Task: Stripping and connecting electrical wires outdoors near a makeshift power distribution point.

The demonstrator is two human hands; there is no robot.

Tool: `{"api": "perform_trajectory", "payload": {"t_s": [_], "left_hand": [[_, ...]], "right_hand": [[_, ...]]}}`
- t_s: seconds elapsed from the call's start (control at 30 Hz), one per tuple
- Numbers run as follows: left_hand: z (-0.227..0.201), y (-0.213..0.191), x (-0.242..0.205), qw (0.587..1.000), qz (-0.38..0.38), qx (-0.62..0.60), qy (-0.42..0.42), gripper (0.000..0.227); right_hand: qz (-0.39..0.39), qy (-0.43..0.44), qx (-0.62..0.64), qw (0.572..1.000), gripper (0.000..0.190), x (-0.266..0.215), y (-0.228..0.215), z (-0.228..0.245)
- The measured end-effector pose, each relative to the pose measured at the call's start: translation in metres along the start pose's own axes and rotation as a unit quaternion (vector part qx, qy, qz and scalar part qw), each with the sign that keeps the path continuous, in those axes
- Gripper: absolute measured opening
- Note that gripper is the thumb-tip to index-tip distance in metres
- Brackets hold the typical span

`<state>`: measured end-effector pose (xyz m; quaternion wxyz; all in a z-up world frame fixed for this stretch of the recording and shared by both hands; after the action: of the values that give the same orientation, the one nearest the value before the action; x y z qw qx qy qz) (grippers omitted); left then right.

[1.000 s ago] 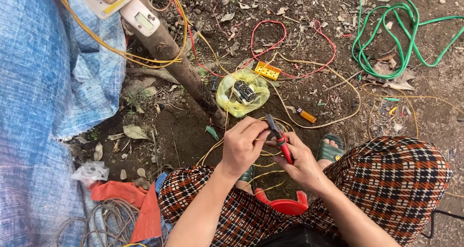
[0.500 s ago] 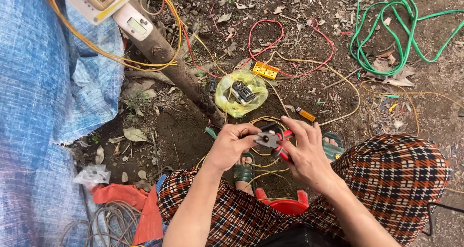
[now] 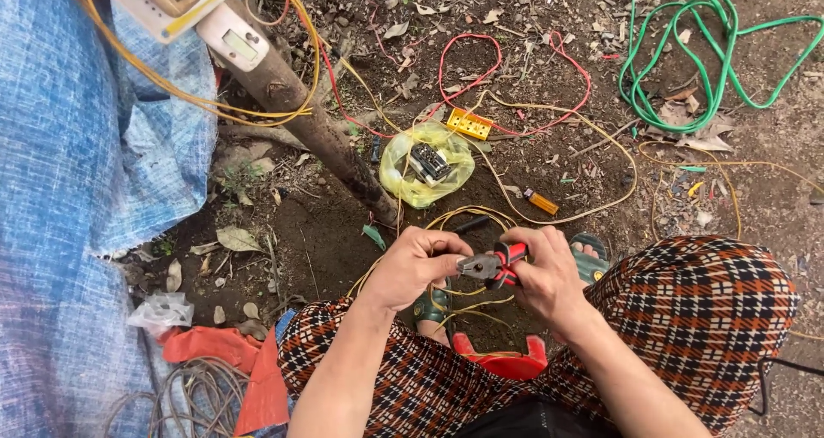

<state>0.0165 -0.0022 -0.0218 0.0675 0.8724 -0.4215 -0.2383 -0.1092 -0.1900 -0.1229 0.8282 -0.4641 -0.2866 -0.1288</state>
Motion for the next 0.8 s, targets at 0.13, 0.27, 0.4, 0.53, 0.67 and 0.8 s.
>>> {"api": "perform_trajectory", "payload": {"t_s": [0.13,0.27,0.4,0.53,0.67,0.8], "left_hand": [[-0.007,0.004,-0.002,1.000,-0.012,0.005,0.008,0.004],[-0.008,0.004,0.010,0.996,-0.042,0.057,0.049,0.007],[-0.036,0.010,0.003,0.981,-0.083,0.141,0.108,0.007],[-0.051,0.017,-0.003,0.961,-0.084,0.226,0.135,0.017],[-0.056,0.020,-0.003,0.940,-0.092,0.298,0.136,0.024],[-0.056,0.027,0.000,0.916,-0.125,0.321,0.204,0.026]], "right_hand": [[-0.020,0.021,0.028,0.999,0.014,-0.011,0.012,0.000],[-0.004,0.112,0.112,0.987,0.013,0.000,0.010,0.017],[0.013,0.153,0.200,0.968,0.014,0.048,-0.021,0.046],[0.038,0.148,0.288,0.945,0.016,0.057,-0.025,0.049],[0.063,0.167,0.348,0.920,0.019,0.059,-0.026,0.052],[0.065,0.162,0.339,0.924,0.017,0.061,-0.030,0.050]]}}
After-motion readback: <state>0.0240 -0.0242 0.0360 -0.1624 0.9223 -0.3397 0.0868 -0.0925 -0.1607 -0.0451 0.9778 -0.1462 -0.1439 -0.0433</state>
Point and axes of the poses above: each hand's wrist, its own x-axis towards the middle knuckle, its own y-axis out of the palm, z = x × y, the point moved 3 cm from there along x, towards the middle knuckle, and after that the axes turned 6 degrees about -y, right-handed, at the moved point
